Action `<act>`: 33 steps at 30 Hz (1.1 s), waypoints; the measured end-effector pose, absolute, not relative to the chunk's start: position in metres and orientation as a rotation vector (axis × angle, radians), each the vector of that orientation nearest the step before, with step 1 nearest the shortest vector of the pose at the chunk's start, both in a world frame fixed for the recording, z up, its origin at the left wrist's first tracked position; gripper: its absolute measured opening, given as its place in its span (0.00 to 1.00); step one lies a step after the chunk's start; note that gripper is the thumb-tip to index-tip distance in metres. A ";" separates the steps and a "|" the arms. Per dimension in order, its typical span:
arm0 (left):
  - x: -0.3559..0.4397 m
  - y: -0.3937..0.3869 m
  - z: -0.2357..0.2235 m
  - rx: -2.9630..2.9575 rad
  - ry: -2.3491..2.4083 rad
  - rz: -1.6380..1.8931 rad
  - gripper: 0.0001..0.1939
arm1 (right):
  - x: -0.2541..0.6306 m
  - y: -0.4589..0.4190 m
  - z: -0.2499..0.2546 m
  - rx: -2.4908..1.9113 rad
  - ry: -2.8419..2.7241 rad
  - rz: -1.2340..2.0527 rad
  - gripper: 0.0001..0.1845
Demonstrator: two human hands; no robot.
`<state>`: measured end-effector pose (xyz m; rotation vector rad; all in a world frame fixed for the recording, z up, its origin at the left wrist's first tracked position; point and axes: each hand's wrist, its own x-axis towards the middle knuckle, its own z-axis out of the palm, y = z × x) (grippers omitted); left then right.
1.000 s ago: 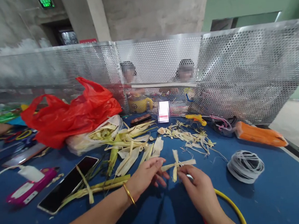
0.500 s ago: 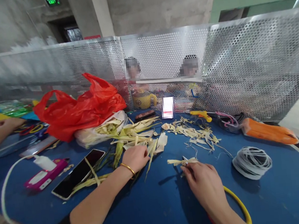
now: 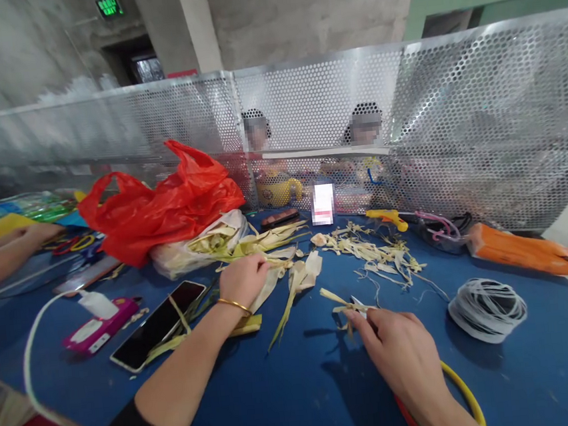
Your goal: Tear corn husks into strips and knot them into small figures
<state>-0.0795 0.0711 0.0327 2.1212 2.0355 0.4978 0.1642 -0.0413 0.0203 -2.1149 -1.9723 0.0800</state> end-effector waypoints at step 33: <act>-0.024 -0.001 0.024 0.980 0.427 0.392 0.16 | 0.156 -0.051 0.035 -1.155 -1.337 0.994 0.14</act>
